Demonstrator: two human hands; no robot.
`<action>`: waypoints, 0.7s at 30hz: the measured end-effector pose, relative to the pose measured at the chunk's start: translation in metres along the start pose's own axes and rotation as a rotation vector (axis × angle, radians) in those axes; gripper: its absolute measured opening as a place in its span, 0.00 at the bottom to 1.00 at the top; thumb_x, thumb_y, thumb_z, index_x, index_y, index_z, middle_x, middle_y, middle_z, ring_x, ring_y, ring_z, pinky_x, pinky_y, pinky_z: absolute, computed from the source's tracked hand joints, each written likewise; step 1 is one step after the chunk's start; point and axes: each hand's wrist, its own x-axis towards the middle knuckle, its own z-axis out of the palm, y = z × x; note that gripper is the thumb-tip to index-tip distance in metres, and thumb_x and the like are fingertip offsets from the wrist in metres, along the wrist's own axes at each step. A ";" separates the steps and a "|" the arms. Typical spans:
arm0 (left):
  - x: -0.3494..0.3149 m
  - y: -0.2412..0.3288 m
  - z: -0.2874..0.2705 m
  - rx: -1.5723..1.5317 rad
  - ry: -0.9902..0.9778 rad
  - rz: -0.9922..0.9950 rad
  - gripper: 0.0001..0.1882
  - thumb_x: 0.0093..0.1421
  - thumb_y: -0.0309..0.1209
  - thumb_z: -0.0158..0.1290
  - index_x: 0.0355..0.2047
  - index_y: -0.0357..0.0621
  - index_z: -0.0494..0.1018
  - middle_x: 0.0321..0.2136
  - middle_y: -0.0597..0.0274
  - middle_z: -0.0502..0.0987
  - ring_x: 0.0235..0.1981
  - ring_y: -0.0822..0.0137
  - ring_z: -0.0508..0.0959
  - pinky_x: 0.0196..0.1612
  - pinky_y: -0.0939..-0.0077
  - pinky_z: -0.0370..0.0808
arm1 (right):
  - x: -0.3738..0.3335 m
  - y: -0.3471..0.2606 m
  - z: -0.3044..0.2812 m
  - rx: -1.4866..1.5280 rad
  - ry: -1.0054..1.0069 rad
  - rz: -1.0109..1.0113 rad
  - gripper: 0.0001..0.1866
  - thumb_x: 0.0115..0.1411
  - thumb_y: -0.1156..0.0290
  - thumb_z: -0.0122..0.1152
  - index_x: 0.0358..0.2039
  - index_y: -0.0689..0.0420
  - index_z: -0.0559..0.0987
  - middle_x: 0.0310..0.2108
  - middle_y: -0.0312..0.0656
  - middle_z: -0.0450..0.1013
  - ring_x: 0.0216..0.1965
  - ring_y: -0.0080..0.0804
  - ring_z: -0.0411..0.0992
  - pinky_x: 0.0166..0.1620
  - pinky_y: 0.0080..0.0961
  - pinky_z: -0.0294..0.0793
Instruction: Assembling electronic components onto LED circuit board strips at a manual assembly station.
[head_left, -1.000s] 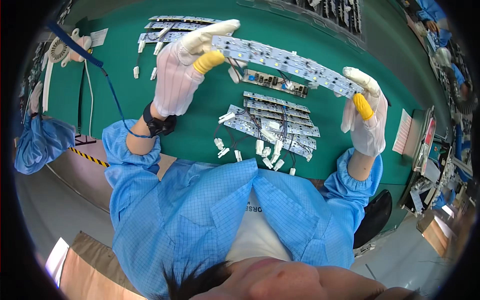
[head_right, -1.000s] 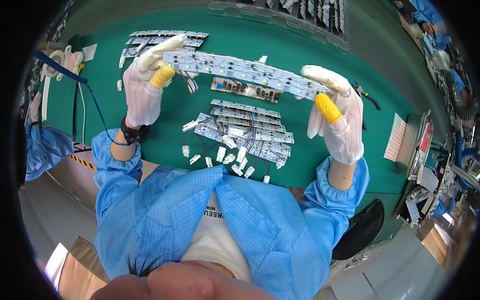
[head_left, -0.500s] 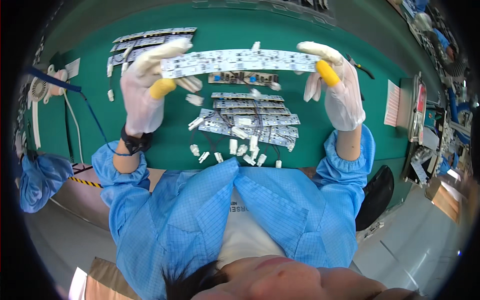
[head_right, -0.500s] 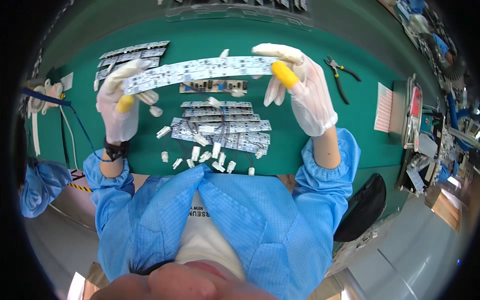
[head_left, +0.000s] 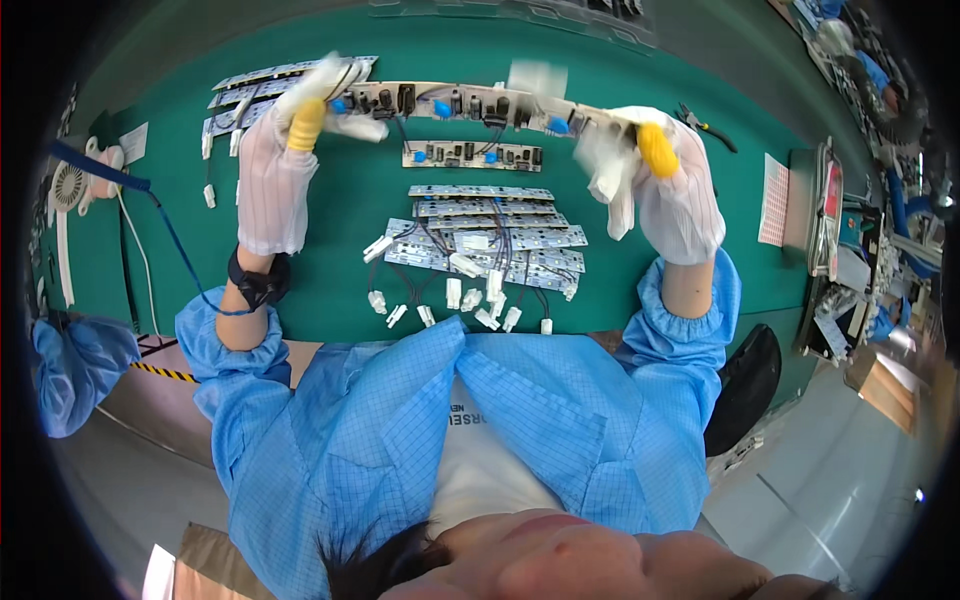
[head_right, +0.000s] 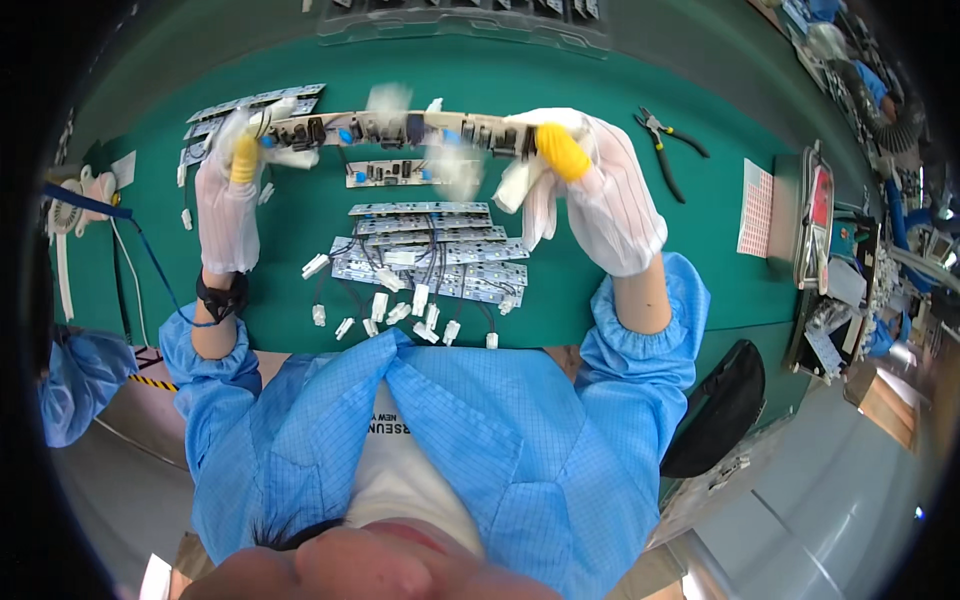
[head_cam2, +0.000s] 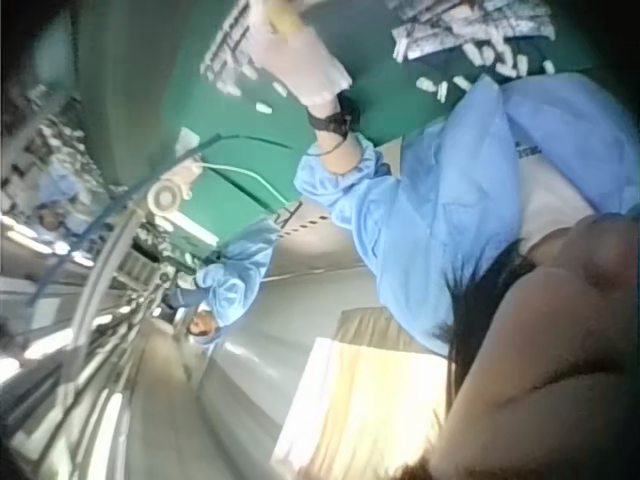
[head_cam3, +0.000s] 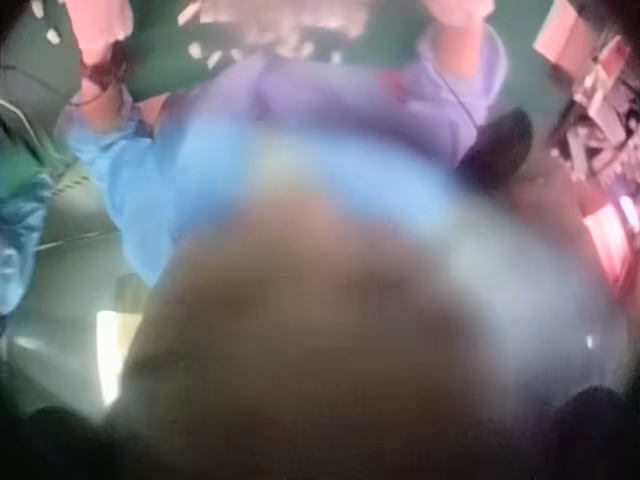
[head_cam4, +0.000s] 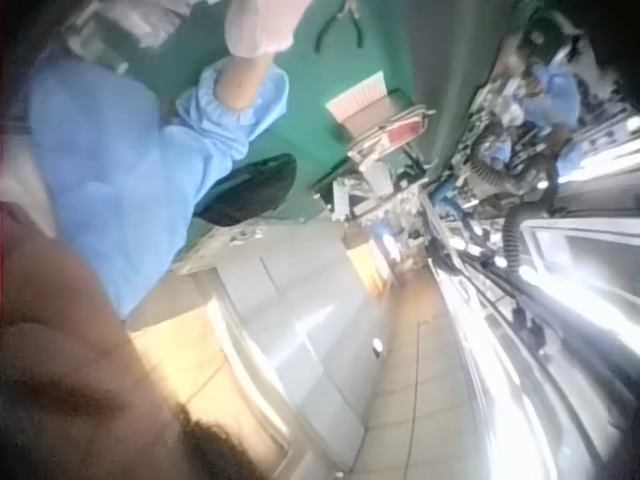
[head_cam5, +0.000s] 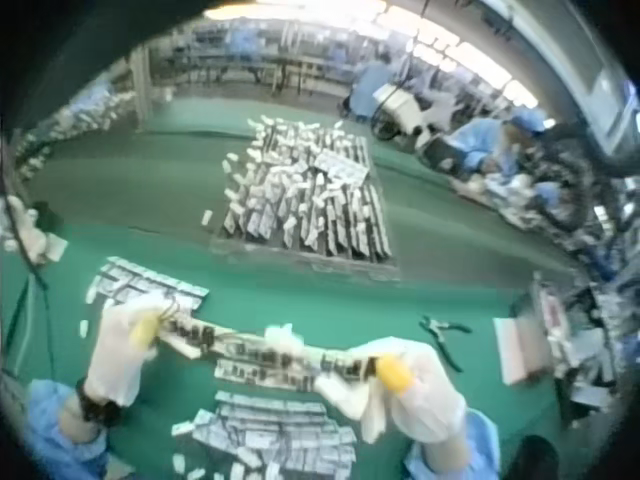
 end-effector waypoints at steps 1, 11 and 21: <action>-0.002 -0.005 -0.002 -0.006 -0.006 -0.017 0.23 0.69 0.44 0.40 0.48 0.39 0.74 0.27 0.61 0.82 0.32 0.73 0.78 0.43 0.80 0.71 | 0.002 0.012 -0.007 0.150 -0.063 -0.041 0.36 0.59 0.48 0.55 0.53 0.70 0.65 0.29 0.50 0.74 0.16 0.28 0.70 0.21 0.18 0.70; -0.005 -0.035 -0.008 0.161 -0.001 0.049 0.19 0.66 0.40 0.43 0.44 0.38 0.75 0.30 0.58 0.81 0.29 0.71 0.77 0.30 0.79 0.71 | 0.002 0.007 -0.001 0.167 0.015 0.003 0.36 0.58 0.48 0.58 0.51 0.71 0.67 0.26 0.47 0.73 0.16 0.25 0.69 0.20 0.16 0.67; 0.031 0.007 -0.047 -0.081 -0.025 -0.061 0.17 0.63 0.40 0.48 0.41 0.40 0.77 0.35 0.60 0.79 0.29 0.76 0.76 0.31 0.83 0.71 | 0.027 0.025 0.006 -0.670 -0.032 -0.121 0.26 0.45 0.71 0.70 0.47 0.59 0.76 0.41 0.42 0.75 0.40 0.33 0.75 0.44 0.25 0.73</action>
